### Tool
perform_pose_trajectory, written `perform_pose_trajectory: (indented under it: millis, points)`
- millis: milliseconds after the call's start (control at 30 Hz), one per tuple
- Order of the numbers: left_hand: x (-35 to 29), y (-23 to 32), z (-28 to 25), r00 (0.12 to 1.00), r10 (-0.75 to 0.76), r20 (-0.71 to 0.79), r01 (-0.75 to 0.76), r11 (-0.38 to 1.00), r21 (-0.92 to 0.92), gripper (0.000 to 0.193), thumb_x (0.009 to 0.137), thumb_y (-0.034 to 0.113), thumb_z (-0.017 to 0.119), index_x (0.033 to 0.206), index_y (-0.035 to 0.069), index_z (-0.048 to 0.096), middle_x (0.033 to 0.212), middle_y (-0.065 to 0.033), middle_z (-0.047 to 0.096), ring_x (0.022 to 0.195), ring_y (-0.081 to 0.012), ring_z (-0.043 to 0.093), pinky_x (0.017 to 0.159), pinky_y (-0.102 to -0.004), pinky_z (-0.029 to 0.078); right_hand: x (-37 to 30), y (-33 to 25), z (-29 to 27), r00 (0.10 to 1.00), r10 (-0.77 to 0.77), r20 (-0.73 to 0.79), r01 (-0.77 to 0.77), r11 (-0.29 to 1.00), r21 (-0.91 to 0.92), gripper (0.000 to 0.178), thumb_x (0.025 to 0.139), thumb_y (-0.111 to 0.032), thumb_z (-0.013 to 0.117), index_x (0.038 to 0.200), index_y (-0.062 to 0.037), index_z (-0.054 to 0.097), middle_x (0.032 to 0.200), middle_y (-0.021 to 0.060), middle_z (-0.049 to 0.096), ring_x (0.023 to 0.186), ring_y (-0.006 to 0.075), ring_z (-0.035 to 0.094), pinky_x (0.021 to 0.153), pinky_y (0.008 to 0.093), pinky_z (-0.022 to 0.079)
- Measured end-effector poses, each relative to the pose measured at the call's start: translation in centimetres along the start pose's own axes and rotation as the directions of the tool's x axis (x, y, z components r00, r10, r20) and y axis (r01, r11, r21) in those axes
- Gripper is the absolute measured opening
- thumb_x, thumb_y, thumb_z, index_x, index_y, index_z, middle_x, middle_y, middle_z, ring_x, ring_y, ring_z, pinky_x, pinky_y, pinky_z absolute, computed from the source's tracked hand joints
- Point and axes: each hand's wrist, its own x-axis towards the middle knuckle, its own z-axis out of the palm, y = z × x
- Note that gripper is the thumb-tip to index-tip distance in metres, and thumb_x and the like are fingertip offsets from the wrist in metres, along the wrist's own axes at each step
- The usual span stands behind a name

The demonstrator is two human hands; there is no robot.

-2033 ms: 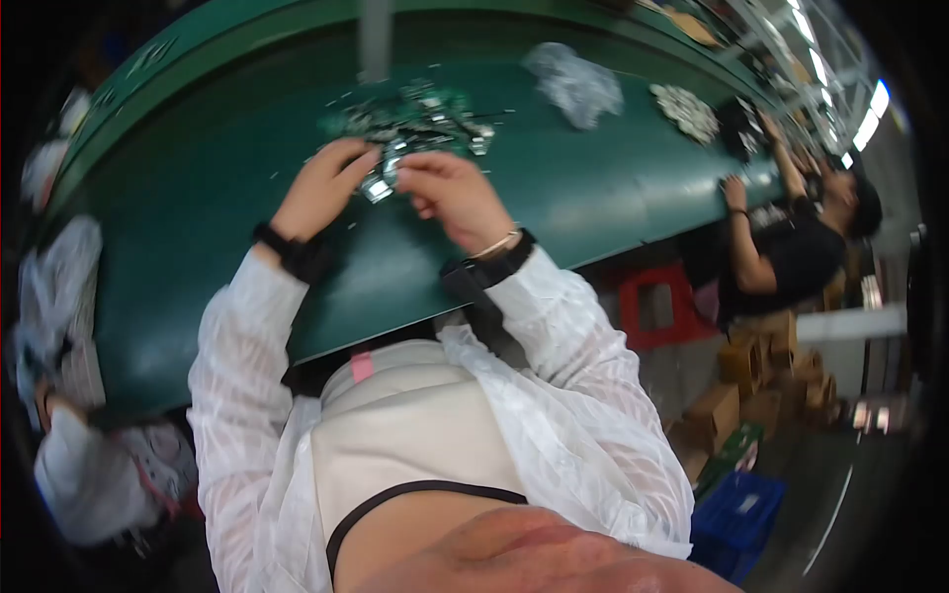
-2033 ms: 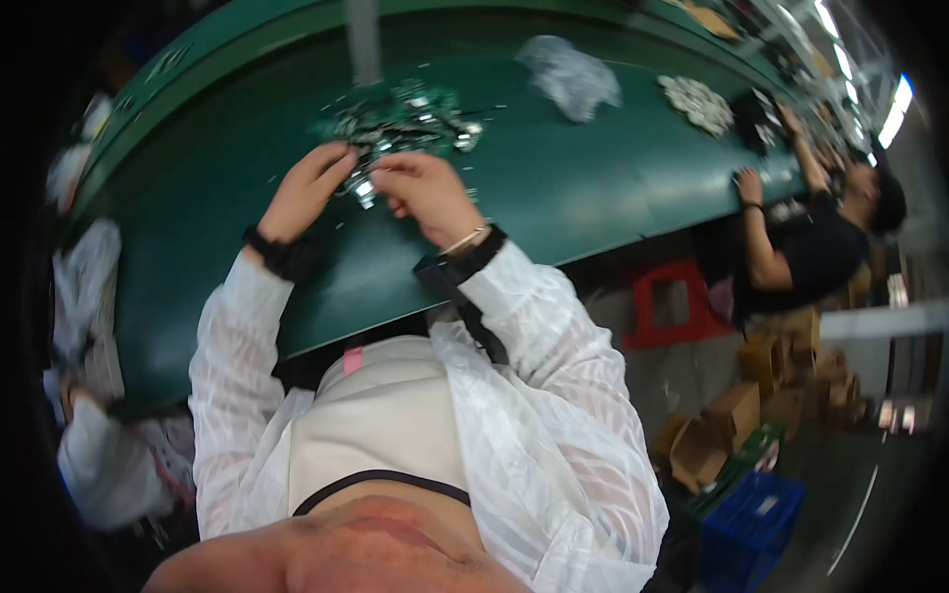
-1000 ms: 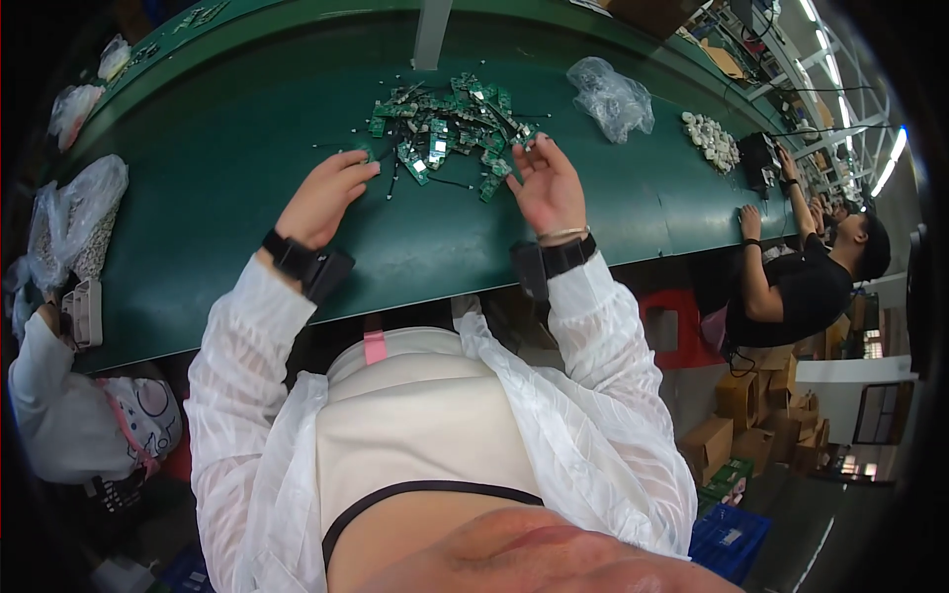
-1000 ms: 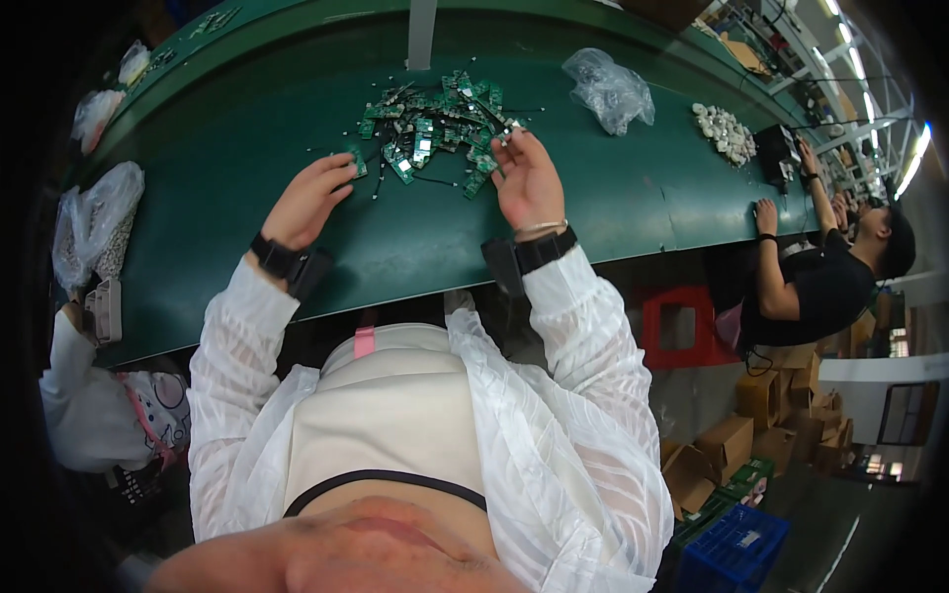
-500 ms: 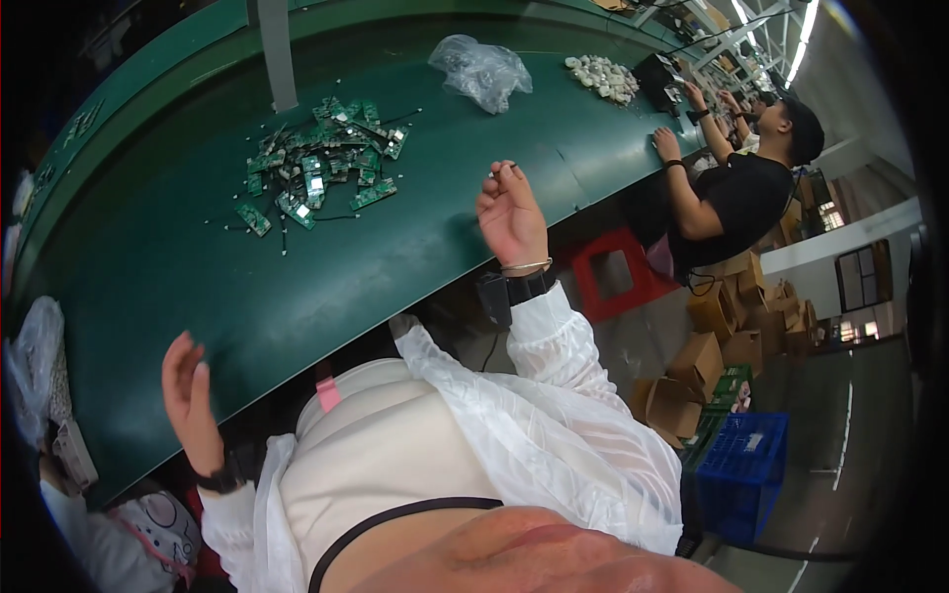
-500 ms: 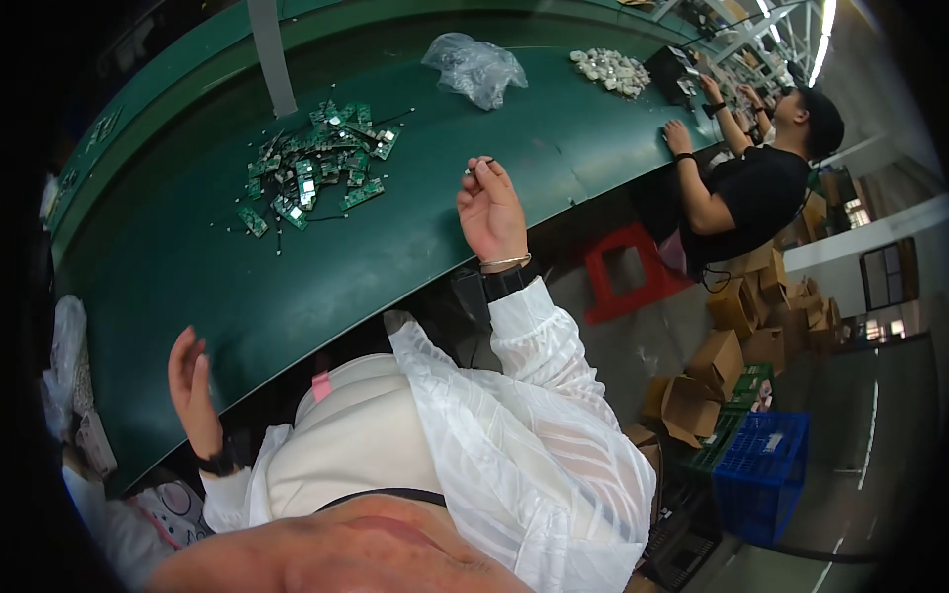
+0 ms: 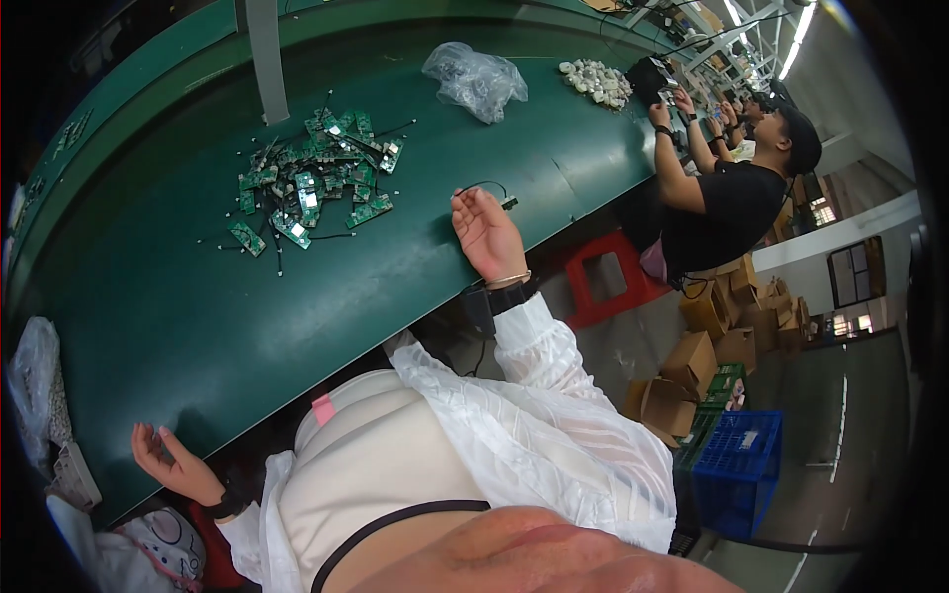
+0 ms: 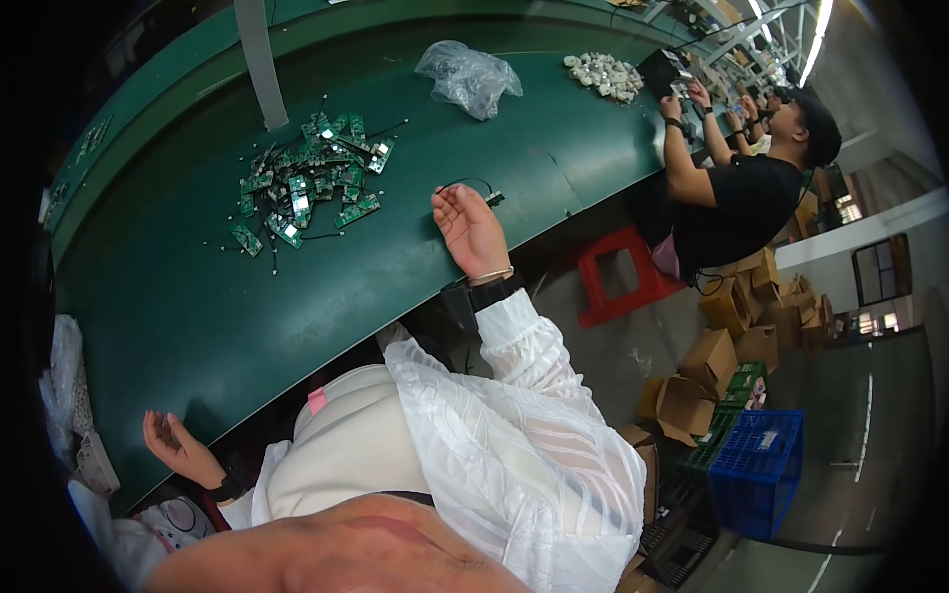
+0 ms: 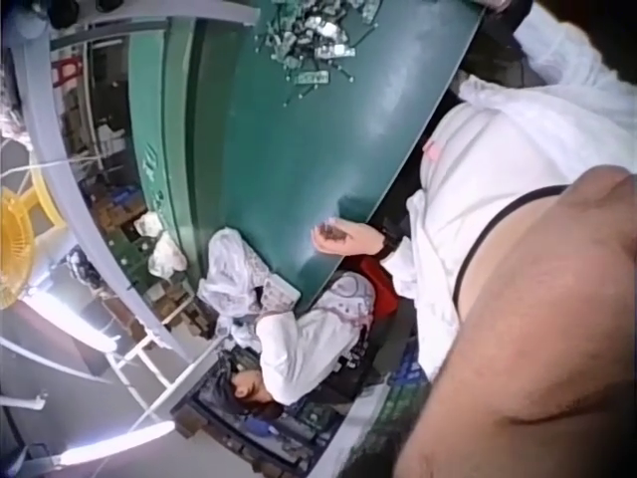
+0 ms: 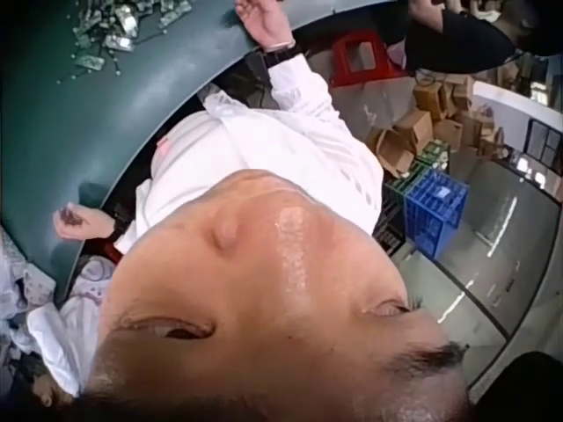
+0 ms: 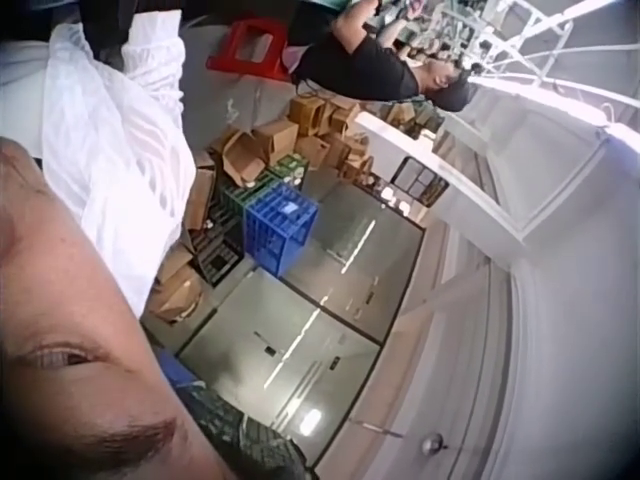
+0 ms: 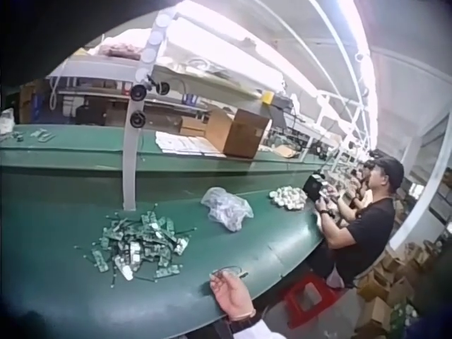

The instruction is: The person picks up a circuit board and a plastic housing by hand. They thread the wires of the circuit board through a hole in the housing and then press the circuit board into its designated slot within the housing.

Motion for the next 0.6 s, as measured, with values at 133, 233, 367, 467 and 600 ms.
perform_pose_trajectory:
  millis: [133,233,367,467,600]
  points:
    - [0.8,0.5,0.7,0.999,0.034,0.037,-0.035,0.998,0.046,0.035,0.105,0.006,0.061,0.139,0.0,0.056,0.138,-0.0129,0.057,0.123,-0.0232,0.058,0.105,-0.0357,0.048,-0.2,0.6,1.7,0.999,-0.043,-0.024,0.038,0.983,-0.182,0.021,0.107,-0.019,0.057,0.112,0.0,0.064,0.117,0.0132,0.07,0.112,0.0252,0.069,0.096,0.0355,0.057]
    - [0.9,0.8,1.1,0.998,0.051,0.03,-0.052,0.998,0.038,0.035,0.104,0.005,0.062,0.138,0.001,0.056,0.138,-0.0129,0.057,0.123,-0.0231,0.058,0.105,-0.0355,0.049,0.3,0.8,3.4,1.0,-0.023,0.016,0.025,0.984,-0.175,0.023,0.108,-0.021,0.057,0.113,-0.0002,0.064,0.116,0.0138,0.069,0.111,0.026,0.069,0.098,0.037,0.057]
    - [1.5,1.1,1.8,1.0,0.016,0.014,-0.016,1.0,0.0,0.035,0.104,0.005,0.062,0.138,0.001,0.057,0.137,-0.0127,0.058,0.122,-0.0228,0.058,0.104,-0.0353,0.049,0.7,0.2,3.0,1.0,-0.004,0.021,0.007,0.988,-0.154,0.022,0.107,-0.021,0.06,0.117,-0.001,0.064,0.111,0.0115,0.07,0.104,0.023,0.069,0.092,0.0355,0.058]
    - [1.5,0.4,1.7,0.999,-0.049,0.013,0.049,0.999,-0.018,0.035,0.103,0.005,0.062,0.138,0.001,0.057,0.136,-0.0125,0.059,0.12,-0.0224,0.058,0.103,-0.0349,0.049,1.8,-1.0,0.9,0.995,0.09,-0.032,-0.093,0.989,-0.111,0.022,0.105,-0.018,0.063,0.119,-0.0015,0.064,0.107,0.0092,0.071,0.097,0.0195,0.069,0.086,0.0328,0.058]
    - [1.1,-0.7,1.9,0.994,-0.107,0.021,0.108,0.993,-0.041,0.035,0.103,0.005,0.063,0.137,0.001,0.058,0.135,-0.012,0.06,0.117,-0.0218,0.059,0.102,-0.0342,0.049,3.4,-1.2,2.1,0.98,0.166,-0.111,-0.174,0.983,-0.066,0.023,0.102,-0.015,0.066,0.122,-0.0021,0.065,0.1,0.0052,0.071,0.087,0.0145,0.067,0.077,0.0285,0.056]
